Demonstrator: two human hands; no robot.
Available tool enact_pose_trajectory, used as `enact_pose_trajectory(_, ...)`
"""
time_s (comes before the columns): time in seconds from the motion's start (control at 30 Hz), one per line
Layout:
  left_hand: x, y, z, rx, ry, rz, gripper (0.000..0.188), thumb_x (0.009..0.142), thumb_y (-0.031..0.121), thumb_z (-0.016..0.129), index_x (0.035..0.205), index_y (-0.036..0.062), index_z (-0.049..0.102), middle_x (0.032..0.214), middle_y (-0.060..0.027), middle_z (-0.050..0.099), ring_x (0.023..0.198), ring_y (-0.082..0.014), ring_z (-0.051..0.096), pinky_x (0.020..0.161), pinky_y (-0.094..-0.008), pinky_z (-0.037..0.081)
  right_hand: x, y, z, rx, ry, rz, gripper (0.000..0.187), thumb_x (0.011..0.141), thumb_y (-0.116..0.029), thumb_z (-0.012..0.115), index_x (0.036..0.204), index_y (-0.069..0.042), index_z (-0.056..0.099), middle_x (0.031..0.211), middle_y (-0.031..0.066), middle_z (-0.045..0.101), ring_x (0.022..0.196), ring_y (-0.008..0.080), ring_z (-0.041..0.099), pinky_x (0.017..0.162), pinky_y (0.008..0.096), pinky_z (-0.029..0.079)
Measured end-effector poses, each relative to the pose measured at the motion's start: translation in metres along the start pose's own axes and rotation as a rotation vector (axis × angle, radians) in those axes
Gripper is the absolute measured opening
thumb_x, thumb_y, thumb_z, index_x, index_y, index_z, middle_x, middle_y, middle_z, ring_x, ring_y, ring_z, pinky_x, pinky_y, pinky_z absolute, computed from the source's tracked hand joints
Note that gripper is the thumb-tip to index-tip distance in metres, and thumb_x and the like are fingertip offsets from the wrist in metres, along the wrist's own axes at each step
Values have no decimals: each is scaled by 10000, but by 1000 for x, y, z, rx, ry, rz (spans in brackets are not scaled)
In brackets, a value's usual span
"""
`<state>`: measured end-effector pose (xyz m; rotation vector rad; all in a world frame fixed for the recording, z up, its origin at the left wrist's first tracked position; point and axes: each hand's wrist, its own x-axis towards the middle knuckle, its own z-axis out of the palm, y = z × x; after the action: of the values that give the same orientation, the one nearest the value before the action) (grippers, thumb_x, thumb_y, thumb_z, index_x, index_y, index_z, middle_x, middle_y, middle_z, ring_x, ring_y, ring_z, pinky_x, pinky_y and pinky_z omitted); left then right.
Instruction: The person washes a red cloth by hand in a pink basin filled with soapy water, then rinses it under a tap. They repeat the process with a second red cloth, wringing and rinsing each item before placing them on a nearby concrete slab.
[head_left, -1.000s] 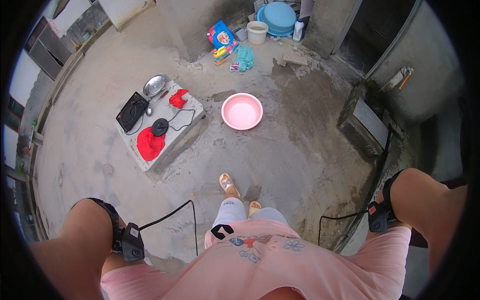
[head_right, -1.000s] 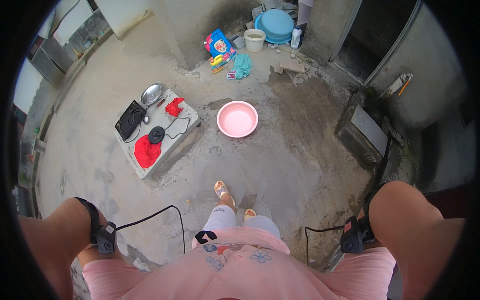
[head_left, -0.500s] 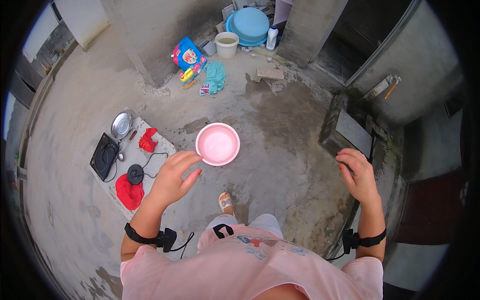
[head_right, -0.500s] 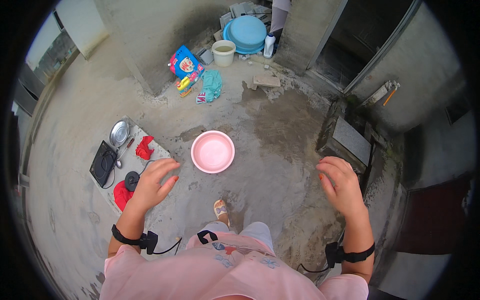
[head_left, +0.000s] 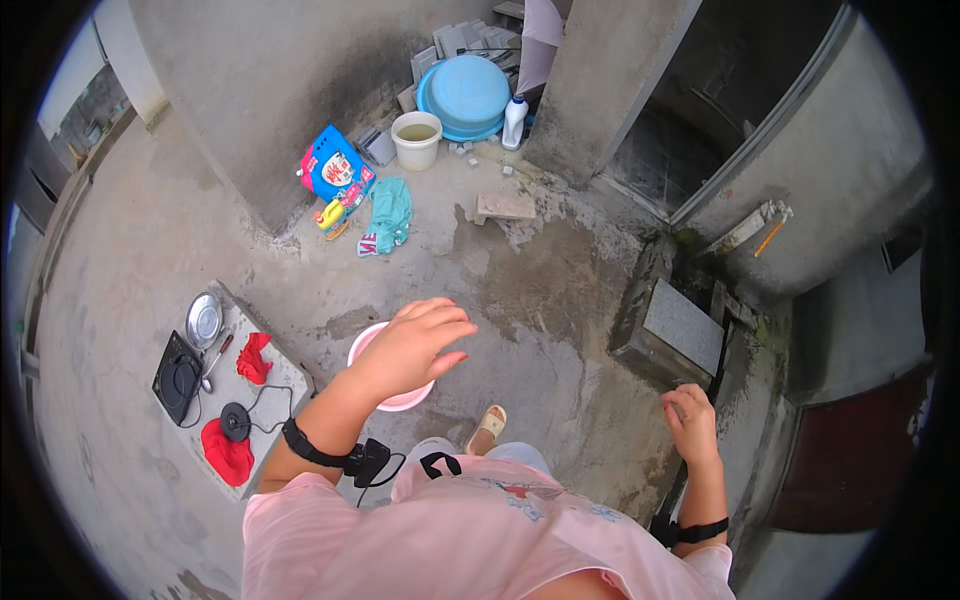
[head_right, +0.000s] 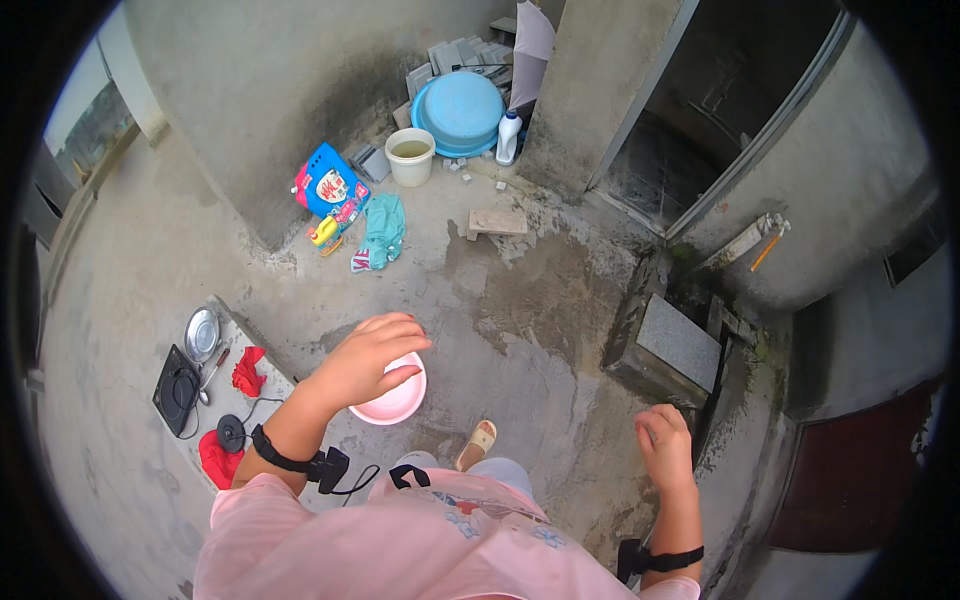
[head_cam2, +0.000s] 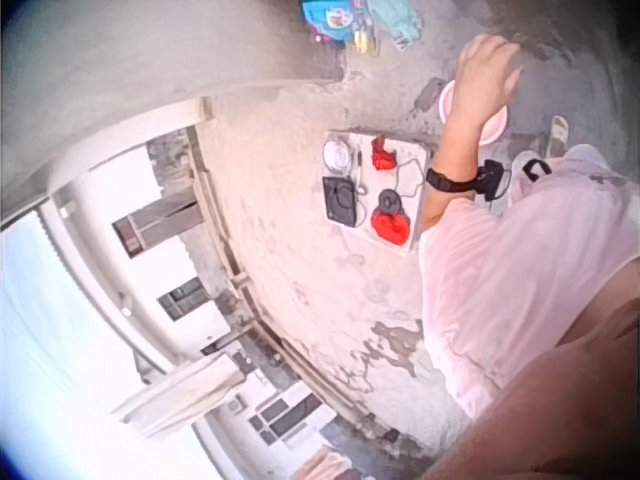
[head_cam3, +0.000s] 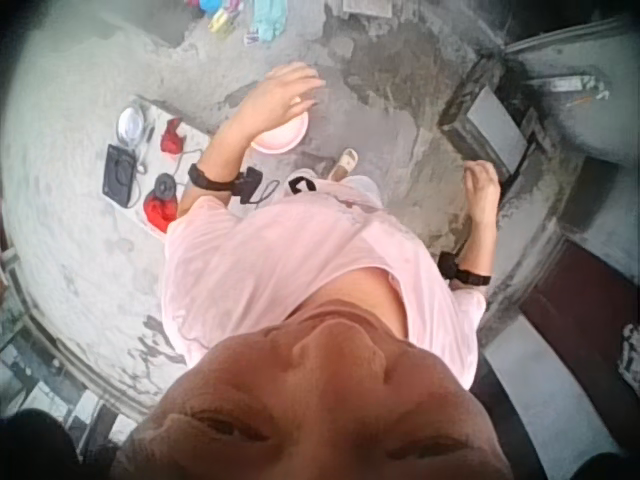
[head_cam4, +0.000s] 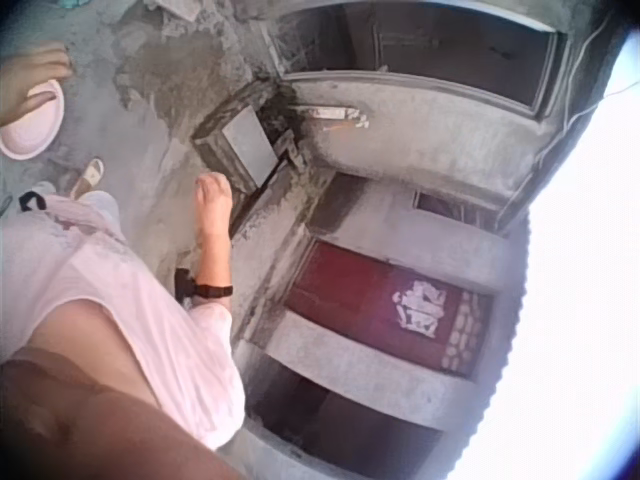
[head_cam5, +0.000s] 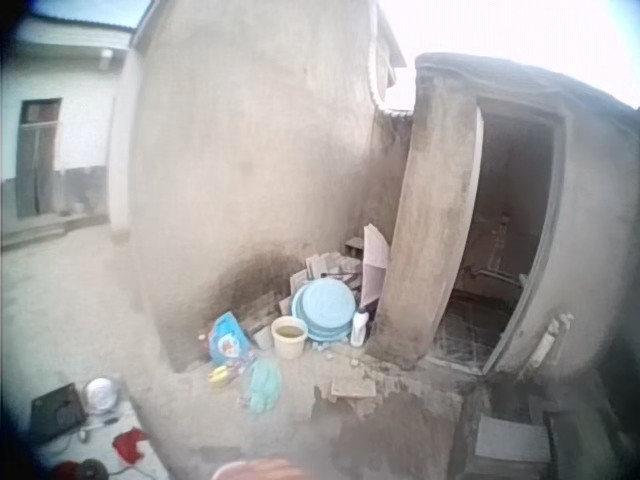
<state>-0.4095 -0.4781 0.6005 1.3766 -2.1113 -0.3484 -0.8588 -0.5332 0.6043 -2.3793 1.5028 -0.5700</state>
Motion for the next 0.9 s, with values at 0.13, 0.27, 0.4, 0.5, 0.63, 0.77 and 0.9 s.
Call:
enact_pose_trajectory(0.13, 19, -20, -7, 48, 69, -159, 356, 748, 134, 735, 1084, 73, 635, 1134, -93, 610, 1161, -327, 524, 964, -423, 428, 98, 22, 10, 3, -19, -153, 145, 721, 16, 696, 846, -51, 667, 823, 109, 576, 803, 302, 585, 701, 378, 482)
enact_pose_trajectory(0.27, 23, -48, -19, 86, 106, -339, 386, 722, 115, 753, 1088, 67, 638, 1137, -101, 613, 1180, -340, 515, 977, -424, 426, 195, 16, 37, 68, -3, -323, 148, 711, 3, 699, 840, -64, 674, 813, 100, 571, 791, 290, 581, 683, 378, 481)
enact_pose_trajectory(0.4, 26, -93, -39, 148, 166, -473, 390, 694, 68, 760, 1065, 53, 639, 1109, -117, 622, 1155, -347, 532, 974, -420, 435, 270, -3, 74, 98, -56, -414, 155, 708, 2, 699, 843, -71, 680, 806, 90, 566, 783, 285, 580, 677, 375, 479)
enact_pose_trajectory(0.5, 34, -151, -50, 174, 244, -552, 388, 675, 35, 760, 1043, 41, 640, 1078, -123, 631, 1122, -347, 552, 965, -410, 444, 337, -18, 110, 139, -131, -435, 159, 708, 5, 703, 845, -70, 680, 809, 90, 567, 786, 282, 581, 688, 374, 480)
enact_pose_trajectory(0.63, 57, -258, -54, 90, 290, -654, 358, 689, 69, 752, 1030, 57, 645, 1095, -115, 624, 1131, -340, 546, 949, -429, 444, 444, -40, 169, 92, -239, -457, 153, 710, 6, 707, 842, -63, 675, 798, 94, 569, 779, 288, 583, 693, 375, 480)
enact_pose_trajectory(0.77, 84, -354, -51, 32, 214, -691, 354, 690, 61, 753, 1026, 50, 642, 1091, -121, 617, 1129, -350, 539, 947, -429, 447, 531, -60, 231, 84, -403, -375, 141, 720, 2, 705, 843, -57, 670, 804, 101, 567, 788, 301, 582, 685, 383, 482)
enact_pose_trajectory(0.9, 119, -429, -71, 33, 168, -697, 369, 691, 49, 758, 1039, 44, 635, 1106, -129, 607, 1139, -361, 529, 956, -428, 449, 618, -86, 293, 101, -502, -461, 125, 725, -9, 701, 834, -62, 669, 807, 103, 567, 770, 311, 583, 677, 392, 484)
